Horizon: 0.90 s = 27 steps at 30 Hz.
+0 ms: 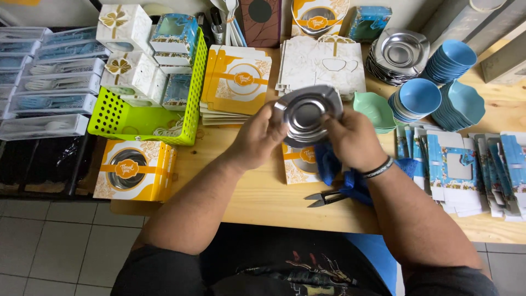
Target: The person assembles small gift boxes by folding flat cardboard pieces into shape and securing them with orange ribbons. They then wipe a metal plate with a blue cloth and place it inside the box before closing it. Finally, they stack the completed boxes and begin folding another flat cardboard piece.
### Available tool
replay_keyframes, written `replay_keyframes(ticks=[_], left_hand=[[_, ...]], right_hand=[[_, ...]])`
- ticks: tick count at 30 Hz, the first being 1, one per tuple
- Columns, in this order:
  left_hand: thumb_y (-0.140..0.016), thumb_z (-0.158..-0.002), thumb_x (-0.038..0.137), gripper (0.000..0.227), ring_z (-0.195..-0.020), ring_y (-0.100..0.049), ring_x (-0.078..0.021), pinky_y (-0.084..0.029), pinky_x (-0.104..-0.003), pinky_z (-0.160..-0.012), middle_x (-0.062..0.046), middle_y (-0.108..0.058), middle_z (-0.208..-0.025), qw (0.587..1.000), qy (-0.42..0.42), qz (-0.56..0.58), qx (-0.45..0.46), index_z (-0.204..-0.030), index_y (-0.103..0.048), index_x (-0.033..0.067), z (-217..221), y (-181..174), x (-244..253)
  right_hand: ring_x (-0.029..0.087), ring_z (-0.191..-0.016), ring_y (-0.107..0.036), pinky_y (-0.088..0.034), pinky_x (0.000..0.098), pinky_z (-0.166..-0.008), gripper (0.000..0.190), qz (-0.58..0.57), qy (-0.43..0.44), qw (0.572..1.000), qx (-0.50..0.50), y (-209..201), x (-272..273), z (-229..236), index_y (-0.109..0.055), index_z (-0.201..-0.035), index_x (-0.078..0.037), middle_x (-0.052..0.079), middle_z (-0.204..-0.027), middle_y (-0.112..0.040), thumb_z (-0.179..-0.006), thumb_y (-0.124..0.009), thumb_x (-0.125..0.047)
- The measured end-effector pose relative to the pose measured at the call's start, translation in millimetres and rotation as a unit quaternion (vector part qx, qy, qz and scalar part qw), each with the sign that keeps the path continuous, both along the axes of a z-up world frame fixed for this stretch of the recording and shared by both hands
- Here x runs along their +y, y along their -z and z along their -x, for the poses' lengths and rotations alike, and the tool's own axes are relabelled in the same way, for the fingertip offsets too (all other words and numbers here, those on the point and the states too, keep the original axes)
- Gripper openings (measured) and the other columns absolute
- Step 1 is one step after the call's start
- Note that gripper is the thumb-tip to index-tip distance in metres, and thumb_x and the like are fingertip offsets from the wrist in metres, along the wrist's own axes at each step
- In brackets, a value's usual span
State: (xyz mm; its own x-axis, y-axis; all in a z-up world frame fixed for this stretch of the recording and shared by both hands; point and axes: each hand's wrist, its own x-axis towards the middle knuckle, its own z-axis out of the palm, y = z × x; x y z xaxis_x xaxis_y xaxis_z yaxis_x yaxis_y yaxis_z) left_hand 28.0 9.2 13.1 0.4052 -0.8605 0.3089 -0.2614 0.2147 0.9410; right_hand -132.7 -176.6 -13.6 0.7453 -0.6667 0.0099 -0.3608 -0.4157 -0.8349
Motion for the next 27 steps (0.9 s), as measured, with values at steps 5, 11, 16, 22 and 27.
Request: replay_keyframes(ticks=[5,11,16,22,27], left_hand=[[-0.049,-0.097,0.053,0.054,-0.103,-0.069,-0.0469,-0.055,-0.058,-0.085,-0.026,-0.072,-0.106,0.932,-0.081,-0.327,-0.135,-0.112,-0.062,0.0034,10,-58,10],[-0.051,-0.098,0.053,0.057,-0.119,-0.067,-0.0348,-0.054,-0.049,-0.097,-0.018,-0.071,-0.122,0.834,-0.013,-0.513,-0.201,-0.121,-0.068,0.0041,27,-82,3],[-0.054,-0.095,0.047,0.054,-0.118,-0.068,-0.0343,-0.053,-0.047,-0.099,-0.016,-0.072,-0.119,0.848,-0.004,-0.504,-0.161,-0.126,-0.066,0.0046,20,-61,-2],[-0.066,-0.087,0.048,0.067,-0.121,-0.067,-0.0336,-0.054,-0.048,-0.098,-0.013,-0.068,-0.131,0.89,-0.058,-0.442,-0.101,-0.141,-0.047,0.0129,15,-31,-6],[-0.066,-0.086,0.025,0.057,-0.116,-0.068,-0.0352,-0.056,-0.048,-0.095,-0.015,-0.068,-0.125,0.944,-0.117,-0.299,-0.071,-0.138,-0.043,0.0131,-3,6,-10]], right_hand=[[0.035,-0.079,-0.067,-0.05,0.0436,-0.075,0.021,0.008,0.023,0.999,0.046,-17,-19,6,-0.074,-0.098,-0.012,0.012,-0.072,-0.064,-0.095,-0.064,-0.031],[0.047,-0.102,-0.067,-0.051,0.0548,-0.086,0.03,0.045,-0.014,0.996,0.082,-28,-16,4,-0.074,-0.102,0.0,0.025,-0.092,-0.071,-0.097,-0.057,-0.025],[0.049,-0.102,-0.067,-0.051,0.0564,-0.084,0.037,0.023,-0.01,0.992,0.122,-37,-2,-2,-0.074,-0.101,-0.004,0.025,-0.09,-0.072,-0.101,-0.055,-0.035],[0.04,-0.099,-0.069,-0.051,0.0517,-0.084,0.032,0.003,0.044,0.994,0.098,-3,-24,-7,-0.074,-0.103,-0.014,0.014,-0.084,-0.071,-0.1,-0.058,-0.042],[0.027,-0.093,-0.062,-0.052,0.0455,-0.083,0.024,0.015,0.061,0.984,-0.165,-21,-12,-2,-0.068,-0.108,-0.001,0.016,-0.088,-0.066,-0.107,-0.052,-0.019]])
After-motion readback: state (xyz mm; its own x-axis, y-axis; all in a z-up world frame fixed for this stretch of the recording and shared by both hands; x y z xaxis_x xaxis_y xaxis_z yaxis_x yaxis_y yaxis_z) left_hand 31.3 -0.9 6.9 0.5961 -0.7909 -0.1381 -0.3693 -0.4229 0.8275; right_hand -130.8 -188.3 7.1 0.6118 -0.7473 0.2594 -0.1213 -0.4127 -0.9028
